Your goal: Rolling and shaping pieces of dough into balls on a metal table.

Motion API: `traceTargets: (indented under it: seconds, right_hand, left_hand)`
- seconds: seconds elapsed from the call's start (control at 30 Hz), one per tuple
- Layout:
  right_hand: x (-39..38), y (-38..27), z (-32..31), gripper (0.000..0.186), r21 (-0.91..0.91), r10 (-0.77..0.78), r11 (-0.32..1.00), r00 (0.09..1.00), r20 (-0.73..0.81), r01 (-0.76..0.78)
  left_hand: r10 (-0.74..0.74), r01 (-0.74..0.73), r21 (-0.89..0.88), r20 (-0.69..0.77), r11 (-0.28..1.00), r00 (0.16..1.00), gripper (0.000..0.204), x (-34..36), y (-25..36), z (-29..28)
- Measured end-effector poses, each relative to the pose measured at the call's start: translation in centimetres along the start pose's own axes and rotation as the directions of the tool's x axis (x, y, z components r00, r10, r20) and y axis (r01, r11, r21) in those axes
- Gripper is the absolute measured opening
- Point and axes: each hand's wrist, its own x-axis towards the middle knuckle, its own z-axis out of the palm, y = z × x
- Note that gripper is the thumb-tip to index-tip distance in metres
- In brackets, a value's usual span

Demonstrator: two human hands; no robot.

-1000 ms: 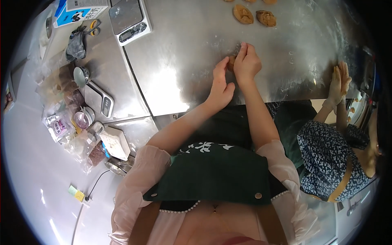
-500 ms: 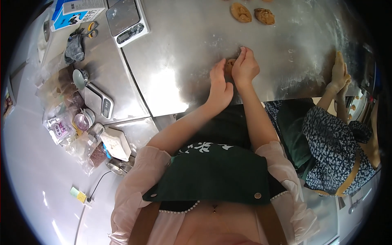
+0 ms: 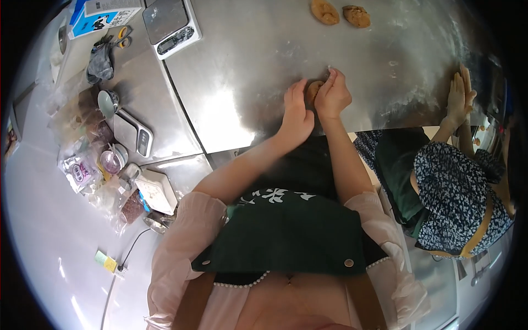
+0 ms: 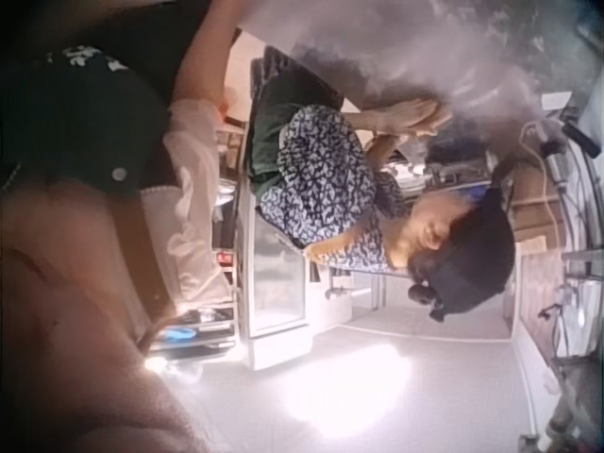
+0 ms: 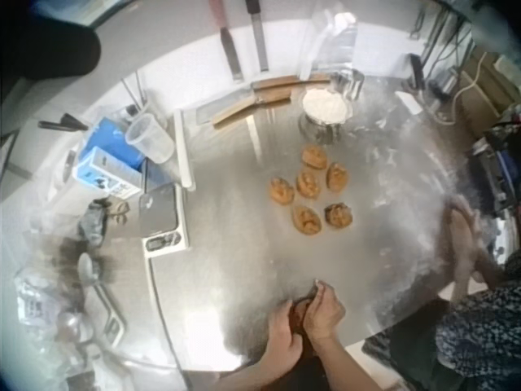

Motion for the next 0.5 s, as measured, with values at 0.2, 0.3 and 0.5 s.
traceTargets:
  seconds: [0.2, 0.3, 0.5]
  right_hand:
    - [-0.8, 0.4, -0.5, 0.019, 0.070, -0.061, 0.996, 0.998, -0.030, 0.063]
    - [0.0, 0.1, -1.2, 0.019, 0.112, -0.045, 0.992, 0.996, -0.071, 0.053]
    - [3.4, -0.7, -0.7, 0.018, 0.023, -0.075, 0.997, 0.996, -0.047, 0.076]
  left_hand:
    - [-0.059, 0.068, -0.053, 0.167, 0.996, 0.984, 0.072, -0.5, -0.5, -0.3]
    - [0.069, -0.063, -0.057, 0.118, 0.996, 0.991, 0.074, -1.2, 0.6, -0.1]
    - [-0.016, 0.027, -0.101, 0.107, 0.995, 0.994, 0.073, 1.6, 0.1, -0.4]
